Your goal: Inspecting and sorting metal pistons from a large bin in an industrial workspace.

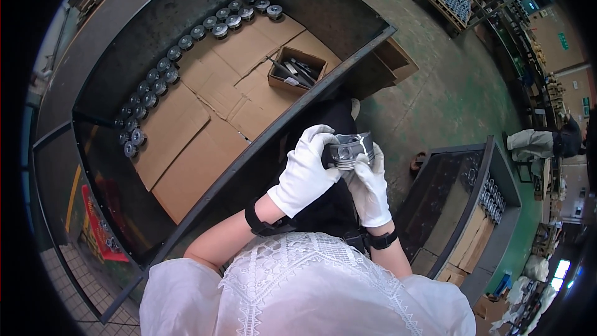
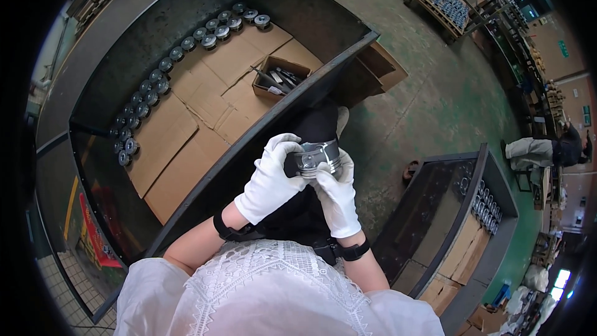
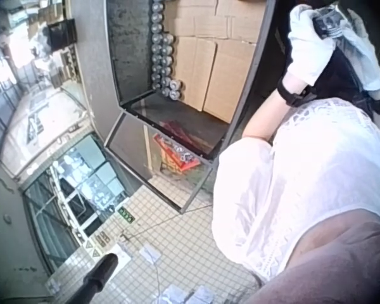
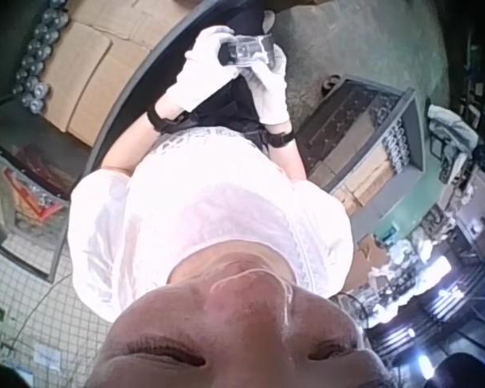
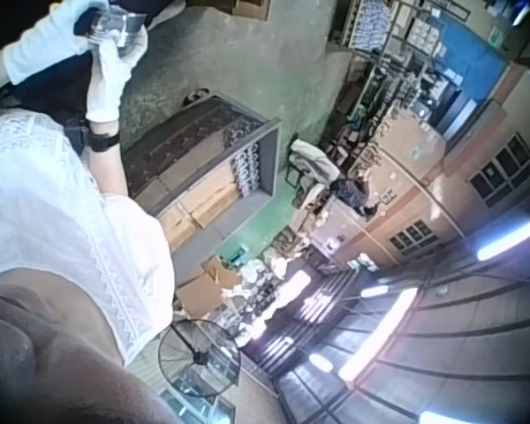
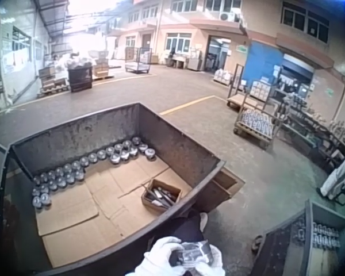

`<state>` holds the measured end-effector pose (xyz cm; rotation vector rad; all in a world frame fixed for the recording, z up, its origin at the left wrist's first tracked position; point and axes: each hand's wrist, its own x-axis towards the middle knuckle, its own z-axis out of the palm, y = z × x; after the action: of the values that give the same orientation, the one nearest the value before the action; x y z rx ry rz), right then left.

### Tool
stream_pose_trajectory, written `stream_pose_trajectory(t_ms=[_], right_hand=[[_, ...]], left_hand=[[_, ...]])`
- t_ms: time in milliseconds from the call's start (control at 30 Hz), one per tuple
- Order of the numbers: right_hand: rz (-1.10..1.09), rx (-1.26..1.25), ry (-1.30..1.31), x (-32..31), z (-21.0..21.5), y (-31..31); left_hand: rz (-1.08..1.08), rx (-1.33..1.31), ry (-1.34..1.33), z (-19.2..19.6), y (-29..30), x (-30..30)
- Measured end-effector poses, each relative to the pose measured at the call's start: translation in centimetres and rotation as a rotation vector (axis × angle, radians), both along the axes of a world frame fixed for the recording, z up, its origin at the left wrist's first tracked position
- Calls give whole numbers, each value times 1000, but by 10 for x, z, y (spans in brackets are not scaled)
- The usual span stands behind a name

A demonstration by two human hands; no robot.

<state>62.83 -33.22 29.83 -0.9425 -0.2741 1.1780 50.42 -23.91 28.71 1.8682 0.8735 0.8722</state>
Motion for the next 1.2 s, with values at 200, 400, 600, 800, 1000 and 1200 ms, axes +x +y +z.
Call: stream_pose_trajectory(t_ms=[200, 400, 600, 800, 1000, 1200], right_hand=[[-160, -74, -642, -13, -19, 7], [-261, -239, -1109, -22, -23, 4], [-258, -367, -1013, -29, -12, 9], [-275, -337, -904, -26, -20, 11], [-241, -309, -787, -26, -20, 13], [-262, -309, -963, -29, -23, 10]], left_hand=[[-46, -17, 86, -14, -1, 3], [-77, -3, 117, -13, -2, 1], [-47, 11, 103, -13, 1, 0], [-14, -8, 151, -13, 2, -2], [70, 80, 158, -18, 6, -14], [96, -22, 151, -11, 10, -13]])
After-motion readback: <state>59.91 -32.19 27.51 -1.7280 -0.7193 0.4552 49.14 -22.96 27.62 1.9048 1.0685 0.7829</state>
